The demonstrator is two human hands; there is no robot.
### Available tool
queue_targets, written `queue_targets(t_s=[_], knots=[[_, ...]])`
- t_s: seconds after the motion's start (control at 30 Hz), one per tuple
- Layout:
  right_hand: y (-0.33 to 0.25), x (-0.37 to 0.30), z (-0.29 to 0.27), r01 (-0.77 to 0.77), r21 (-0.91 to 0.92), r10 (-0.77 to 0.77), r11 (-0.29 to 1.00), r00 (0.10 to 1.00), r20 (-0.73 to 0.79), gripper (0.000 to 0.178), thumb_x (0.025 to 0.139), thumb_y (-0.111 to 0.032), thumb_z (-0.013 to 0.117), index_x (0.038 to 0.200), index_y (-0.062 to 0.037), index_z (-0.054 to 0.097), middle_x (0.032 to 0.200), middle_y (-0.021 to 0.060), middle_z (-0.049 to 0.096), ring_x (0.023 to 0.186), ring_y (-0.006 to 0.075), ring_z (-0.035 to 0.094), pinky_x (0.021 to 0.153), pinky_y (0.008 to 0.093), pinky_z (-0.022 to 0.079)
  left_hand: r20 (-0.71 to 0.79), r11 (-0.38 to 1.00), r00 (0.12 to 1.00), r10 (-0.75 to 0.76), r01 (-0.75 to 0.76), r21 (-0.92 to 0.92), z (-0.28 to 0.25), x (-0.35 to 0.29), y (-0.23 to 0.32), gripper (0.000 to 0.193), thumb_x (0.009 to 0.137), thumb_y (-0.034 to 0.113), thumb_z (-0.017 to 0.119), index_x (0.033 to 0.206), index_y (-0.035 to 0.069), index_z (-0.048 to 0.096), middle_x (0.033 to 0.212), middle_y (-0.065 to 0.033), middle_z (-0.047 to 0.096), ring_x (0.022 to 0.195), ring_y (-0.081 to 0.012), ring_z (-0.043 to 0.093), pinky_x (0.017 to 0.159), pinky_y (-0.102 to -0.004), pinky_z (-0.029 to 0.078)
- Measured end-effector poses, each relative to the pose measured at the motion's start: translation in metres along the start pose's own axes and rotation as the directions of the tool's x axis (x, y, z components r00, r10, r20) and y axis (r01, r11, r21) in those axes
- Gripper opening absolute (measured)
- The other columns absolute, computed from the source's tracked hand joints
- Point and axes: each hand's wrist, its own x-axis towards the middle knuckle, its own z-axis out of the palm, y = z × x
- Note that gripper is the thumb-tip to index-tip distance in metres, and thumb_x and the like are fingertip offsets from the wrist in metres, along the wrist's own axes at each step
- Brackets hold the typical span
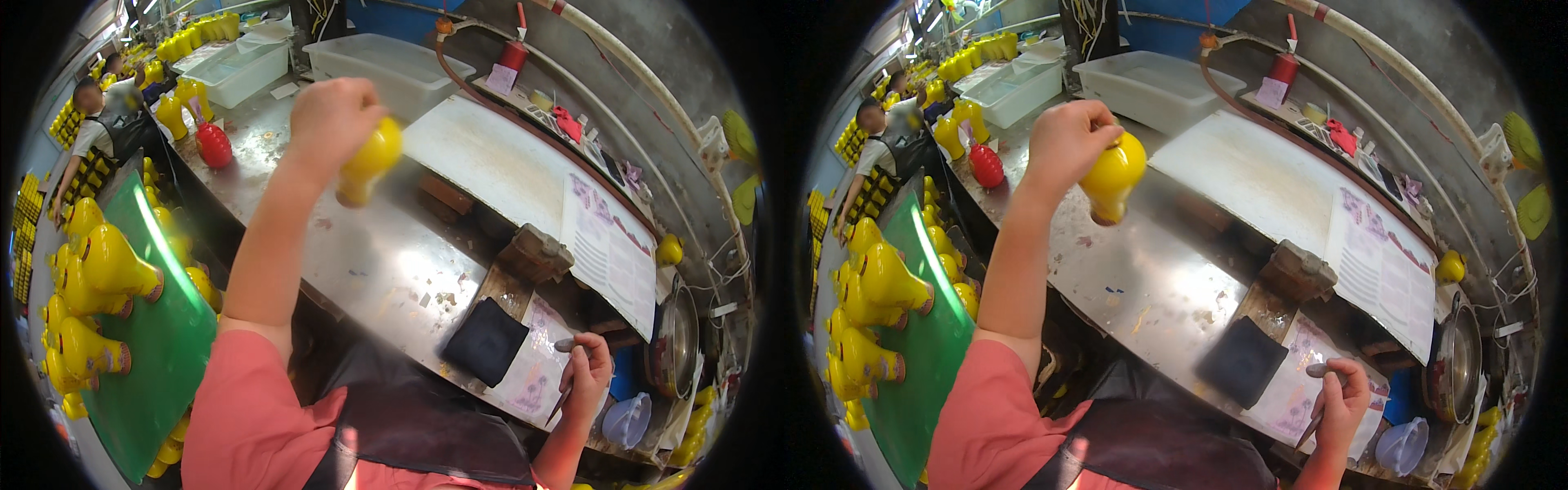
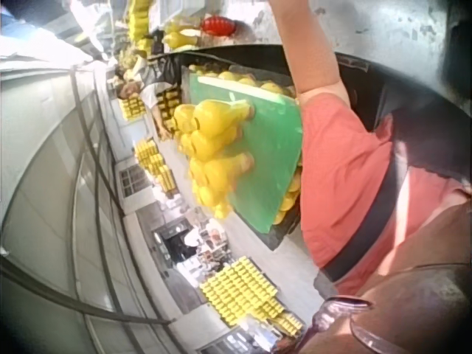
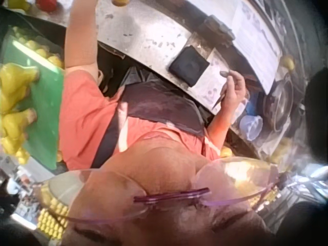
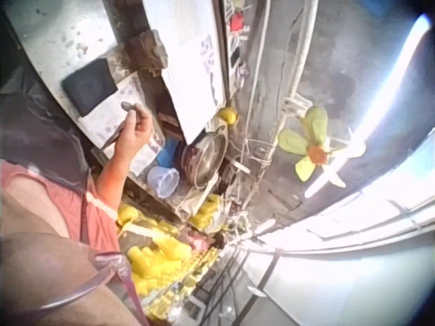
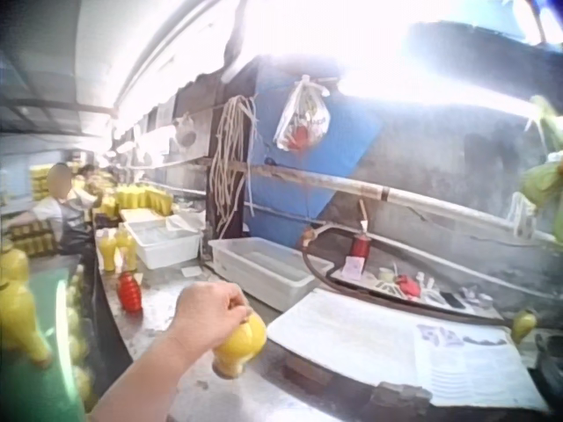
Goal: The person applies small decorative stickers to a yellow ceramic vase, smoothing each one with a tool and their fingers. They rotate the vase to access different sides and place multiple stickers in sequence, then set the finished vase aside.
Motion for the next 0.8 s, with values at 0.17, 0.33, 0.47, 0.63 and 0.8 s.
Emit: queue_targets(t_s=[0.17,0.33,0.47,0.63,0.8], knots=[[0.017,0.007,0.000,-0.113,-0.018,0.111,0.993,0.989,-0.097,0.011,0.099,-0.002,0.060,0.109,-0.0013,0.064,0.098,0.0137,0.074,0.047,0.0024,0.044,0.045,0.0178,0.033,-0.001,0.990,0.993,-0.114,0.114,0.079,0.051,0.053,-0.059,0.019,0.084,0.029,0.078,0.092,0.012,0.080,0.088,-0.0103,0.077,0.082,-0.0277,0.074,0.079,-0.0388,0.057],[0.024,0.019,0.006,-0.160,-0.040,0.156,0.986,0.983,-0.092,0.011,0.099,-0.003,0.060,0.109,-0.0014,0.065,0.097,0.0135,0.074,0.048,0.0027,0.045,0.046,0.0180,0.034,-0.020,0.984,0.988,-0.152,0.153,0.094,0.104,0.087,-0.092,0.021,0.085,0.032,0.077,0.092,0.013,0.080,0.089,-0.0097,0.077,0.083,-0.0289,0.074,0.079,-0.0400,0.057],[0.028,0.028,0.009,-0.190,-0.091,0.179,0.977,0.977,-0.117,0.009,0.100,-0.003,0.060,0.108,-0.0018,0.065,0.098,0.0144,0.075,0.047,0.0032,0.046,0.045,0.0184,0.034,-0.117,0.980,0.978,-0.175,0.185,0.080,0.117,0.087,-0.101,0.020,0.084,0.033,0.077,0.091,0.014,0.080,0.086,-0.0085,0.076,0.081,-0.0293,0.073,0.076,-0.0397,0.057],[0.033,0.049,0.005,-0.084,-0.068,0.082,0.994,0.996,-0.037,0.008,0.103,-0.007,0.061,0.106,-0.0016,0.064,0.098,0.0154,0.075,0.042,0.0027,0.042,0.039,0.0182,0.028,-0.361,0.995,0.930,-0.071,0.093,0.043,0.083,0.056,-0.076,0.021,0.084,0.032,0.078,0.090,0.012,0.079,0.083,-0.0075,0.076,0.077,-0.0273,0.073,0.072,-0.0374,0.056],[0.025,0.074,0.010,0.008,-0.067,-0.001,0.998,0.996,0.091,0.008,0.103,-0.006,0.061,0.107,0.0002,0.065,0.086,0.0033,0.064,0.042,0.0017,0.040,0.041,0.0182,0.027,-0.539,0.999,0.842,0.034,-0.007,0.053,0.004,0.002,-0.033,0.018,0.083,0.026,0.081,0.089,0.009,0.077,0.078,-0.0060,0.073,0.070,-0.0210,0.069,0.068,-0.0324,0.054]])
